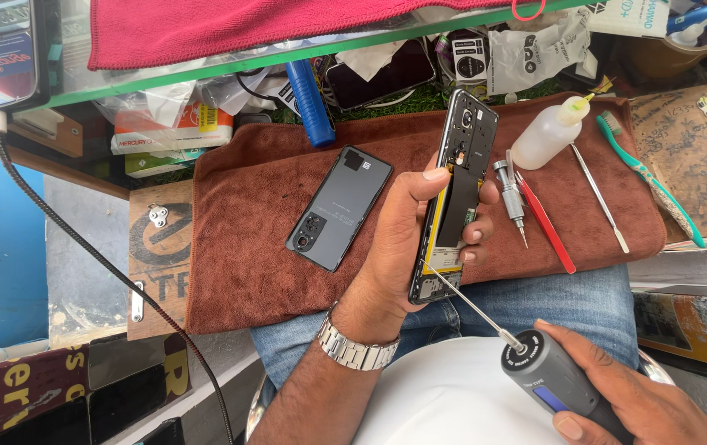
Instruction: The person uses a power screwdriver to remove screws from the back of a disassembled smartphone, then powers it on to test the screen. They then pick up a second smartphone and use the power screwdriver to remove screws from its back cover.
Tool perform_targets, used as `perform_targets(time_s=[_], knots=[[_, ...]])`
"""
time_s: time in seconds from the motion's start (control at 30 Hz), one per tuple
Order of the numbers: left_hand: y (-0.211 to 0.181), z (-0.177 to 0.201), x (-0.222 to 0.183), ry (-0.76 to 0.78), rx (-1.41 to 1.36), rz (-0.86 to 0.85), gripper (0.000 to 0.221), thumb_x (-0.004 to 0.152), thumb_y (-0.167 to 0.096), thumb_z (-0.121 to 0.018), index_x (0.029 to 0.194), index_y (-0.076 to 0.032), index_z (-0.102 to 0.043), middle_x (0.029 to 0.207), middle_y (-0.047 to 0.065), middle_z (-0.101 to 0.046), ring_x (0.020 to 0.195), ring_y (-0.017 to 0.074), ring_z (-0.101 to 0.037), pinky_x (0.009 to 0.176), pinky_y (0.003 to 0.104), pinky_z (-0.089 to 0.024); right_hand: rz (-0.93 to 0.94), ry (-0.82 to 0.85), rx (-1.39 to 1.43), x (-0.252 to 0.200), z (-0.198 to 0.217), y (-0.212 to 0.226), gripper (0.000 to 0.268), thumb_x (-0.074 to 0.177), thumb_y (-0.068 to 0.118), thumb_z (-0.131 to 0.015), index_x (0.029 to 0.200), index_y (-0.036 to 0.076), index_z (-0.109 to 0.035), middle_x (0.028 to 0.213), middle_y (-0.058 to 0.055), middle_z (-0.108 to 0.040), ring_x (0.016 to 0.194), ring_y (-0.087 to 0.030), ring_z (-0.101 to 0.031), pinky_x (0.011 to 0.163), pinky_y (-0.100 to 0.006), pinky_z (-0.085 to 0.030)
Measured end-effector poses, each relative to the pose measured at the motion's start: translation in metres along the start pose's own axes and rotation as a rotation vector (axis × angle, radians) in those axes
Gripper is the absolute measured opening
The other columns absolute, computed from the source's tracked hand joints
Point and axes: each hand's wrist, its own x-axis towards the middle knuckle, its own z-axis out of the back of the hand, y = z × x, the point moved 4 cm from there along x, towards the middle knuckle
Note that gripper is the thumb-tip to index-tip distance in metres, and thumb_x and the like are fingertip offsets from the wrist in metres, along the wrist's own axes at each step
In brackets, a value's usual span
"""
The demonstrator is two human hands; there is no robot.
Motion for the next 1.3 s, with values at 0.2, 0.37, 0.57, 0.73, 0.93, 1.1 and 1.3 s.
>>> perform_targets(time_s=[0.2, 0.37, 0.57, 0.73, 0.93, 1.1, 1.3], knots=[[0.002, -0.002, -0.001, -0.011, 0.037, -0.011, 0.049, 0.099, -0.039, -0.054, 0.137, -0.01, -0.045, 0.111, 0.008, -0.058, 0.082, 0.0114, -0.054, 0.064, 0.025, -0.05, 0.0, -0.042, -0.032, -0.001, -0.003, 0.0, 0.091, 0.083, 0.058, -0.067, 0.16, 0.032, -0.027, 0.144, -0.01, -0.066, 0.133, -0.029, -0.066, 0.118, -0.048, -0.044], [0.006, -0.002, 0.001, -0.013, 0.005, -0.077, 0.044, 0.1, -0.042, -0.052, 0.131, -0.012, -0.046, 0.111, 0.008, -0.058, 0.083, 0.0125, -0.055, 0.065, 0.026, -0.05, 0.036, -0.051, -0.029, -0.003, -0.004, 0.001, 0.091, 0.085, 0.061, -0.063, 0.163, 0.03, -0.026, 0.144, -0.013, -0.064, 0.134, -0.032, -0.063, 0.117, -0.05, -0.043], [0.011, 0.001, 0.003, -0.004, -0.008, -0.107, 0.052, 0.108, -0.059, -0.043, 0.129, -0.011, -0.049, 0.111, 0.009, -0.058, 0.083, 0.0127, -0.054, 0.064, 0.025, -0.05, -0.011, -0.013, -0.036, -0.001, -0.005, 0.0, 0.093, 0.085, 0.063, -0.06, 0.162, 0.03, -0.021, 0.145, -0.012, -0.063, 0.133, -0.03, -0.065, 0.117, -0.049, -0.044], [0.012, -0.001, 0.003, 0.008, 0.03, -0.088, 0.062, 0.106, -0.069, -0.036, 0.132, -0.014, -0.05, 0.112, 0.008, -0.057, 0.082, 0.0121, -0.052, 0.064, 0.024, -0.048, 0.096, -0.094, 0.003, -0.003, -0.004, 0.002, 0.095, 0.086, 0.063, -0.06, 0.167, 0.026, -0.026, 0.144, -0.014, -0.064, 0.134, -0.032, -0.063, 0.116, -0.049, -0.044], [0.012, -0.004, 0.002, 0.043, 0.034, -0.067, 0.066, 0.107, -0.071, -0.032, 0.132, -0.013, -0.048, 0.112, 0.008, -0.055, 0.082, 0.0126, -0.052, 0.064, 0.024, -0.049, 0.07, -0.093, 0.024, -0.004, -0.005, 0.001, 0.092, 0.086, 0.063, -0.061, 0.163, 0.027, -0.024, 0.144, -0.013, -0.065, 0.135, -0.031, -0.063, 0.116, -0.049, -0.044], [0.013, -0.005, 0.002, 0.056, -0.001, -0.039, 0.065, 0.107, -0.071, -0.03, 0.133, -0.013, -0.048, 0.11, 0.008, -0.055, 0.081, 0.0125, -0.051, 0.062, 0.024, -0.049, 0.064, -0.085, 0.046, -0.003, -0.005, 0.0, 0.093, 0.085, 0.062, -0.062, 0.163, 0.027, -0.025, 0.144, -0.013, -0.065, 0.135, -0.032, -0.062, 0.116, -0.049, -0.043], [0.011, -0.001, 0.003, 0.037, 0.083, -0.076, 0.065, 0.109, -0.069, -0.032, 0.132, -0.011, -0.047, 0.112, 0.008, -0.055, 0.082, 0.0129, -0.051, 0.064, 0.024, -0.048, 0.076, -0.081, 0.048, -0.004, -0.006, -0.002, 0.093, 0.085, 0.063, -0.061, 0.163, 0.027, -0.024, 0.139, -0.014, -0.062, 0.135, -0.031, -0.063, 0.116, -0.049, -0.045]])
